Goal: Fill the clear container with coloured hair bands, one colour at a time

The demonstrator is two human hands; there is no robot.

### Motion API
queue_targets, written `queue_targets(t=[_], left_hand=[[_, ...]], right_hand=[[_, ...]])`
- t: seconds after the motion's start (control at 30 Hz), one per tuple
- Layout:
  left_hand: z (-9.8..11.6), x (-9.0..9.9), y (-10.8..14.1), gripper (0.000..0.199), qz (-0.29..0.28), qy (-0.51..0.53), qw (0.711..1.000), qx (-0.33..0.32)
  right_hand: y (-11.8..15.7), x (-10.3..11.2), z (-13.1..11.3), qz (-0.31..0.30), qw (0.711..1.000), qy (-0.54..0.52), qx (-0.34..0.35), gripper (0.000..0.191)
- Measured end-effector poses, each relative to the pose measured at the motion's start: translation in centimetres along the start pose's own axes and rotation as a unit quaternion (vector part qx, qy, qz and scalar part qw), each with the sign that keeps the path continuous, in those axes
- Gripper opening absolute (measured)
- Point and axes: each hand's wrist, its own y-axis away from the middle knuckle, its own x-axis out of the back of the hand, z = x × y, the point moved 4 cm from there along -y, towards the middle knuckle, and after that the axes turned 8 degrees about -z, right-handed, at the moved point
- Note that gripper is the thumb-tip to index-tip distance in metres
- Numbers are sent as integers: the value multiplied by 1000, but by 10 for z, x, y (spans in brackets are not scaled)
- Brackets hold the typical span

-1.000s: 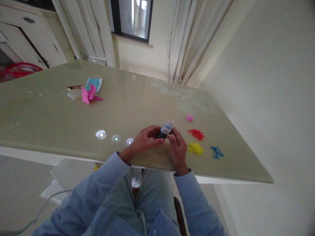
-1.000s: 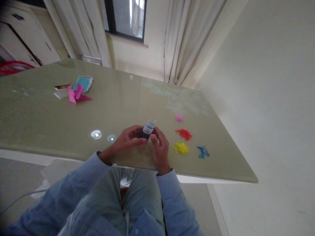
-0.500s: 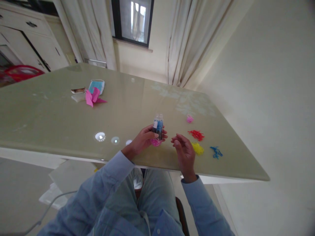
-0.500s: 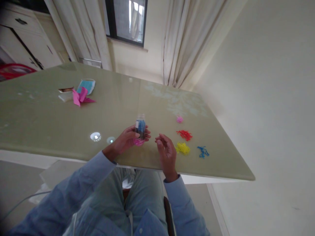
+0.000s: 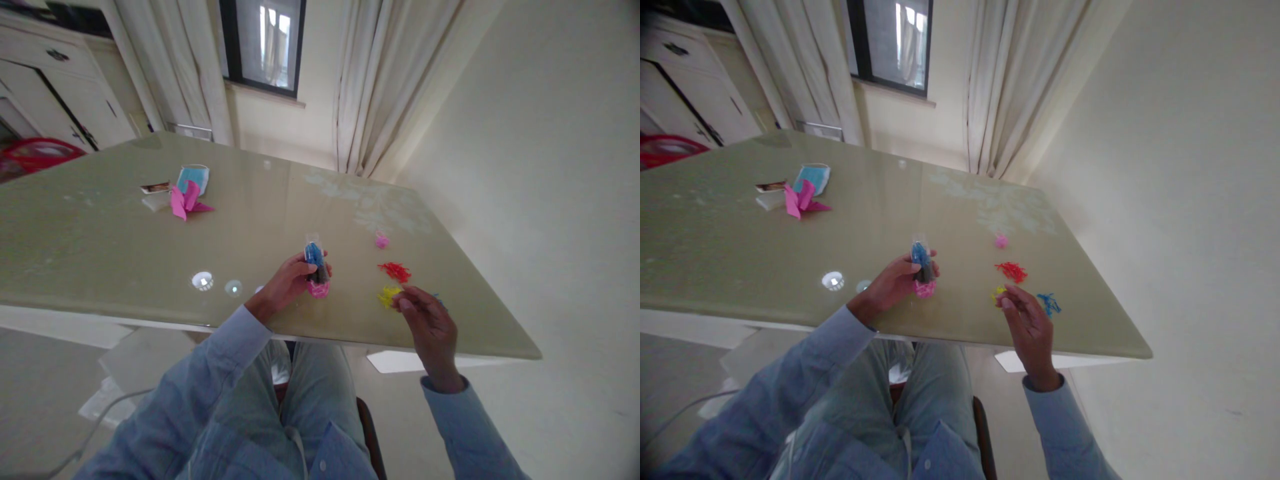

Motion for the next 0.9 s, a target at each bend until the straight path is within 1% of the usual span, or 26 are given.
queue_targets(t=[0.23, 0.37, 0.5, 0.6, 0.67, 0.8, 0.9], left_hand=[[-3, 4, 0, 49, 16, -18, 1000, 9], [-3, 5, -2, 49, 36, -72, 997, -4], [-4, 5, -2, 42, 45, -132, 990, -14], [-5, 7, -2, 39, 44, -167, 985, -12], [-5, 8, -1, 41, 56, -180, 982, -7], [-4, 8, -1, 46, 92, -182, 979, 6], [-2, 4, -1, 45, 111, -192, 975, 10]], right_hand=[[-1, 41, 6, 5, 997, 76, -5, 27], [-5, 66, 16, -35, 991, 127, -31, 34], [-13, 91, 33, -67, 982, 169, -44, 40], [-20, 111, 47, -72, 978, 188, -58, 43], [-25, 126, 56, -73, 972, 212, -69, 44], [-29, 157, 74, -89, 950, 282, -97, 47], [-25, 172, 87, -108, 934, 317, -127, 51]])
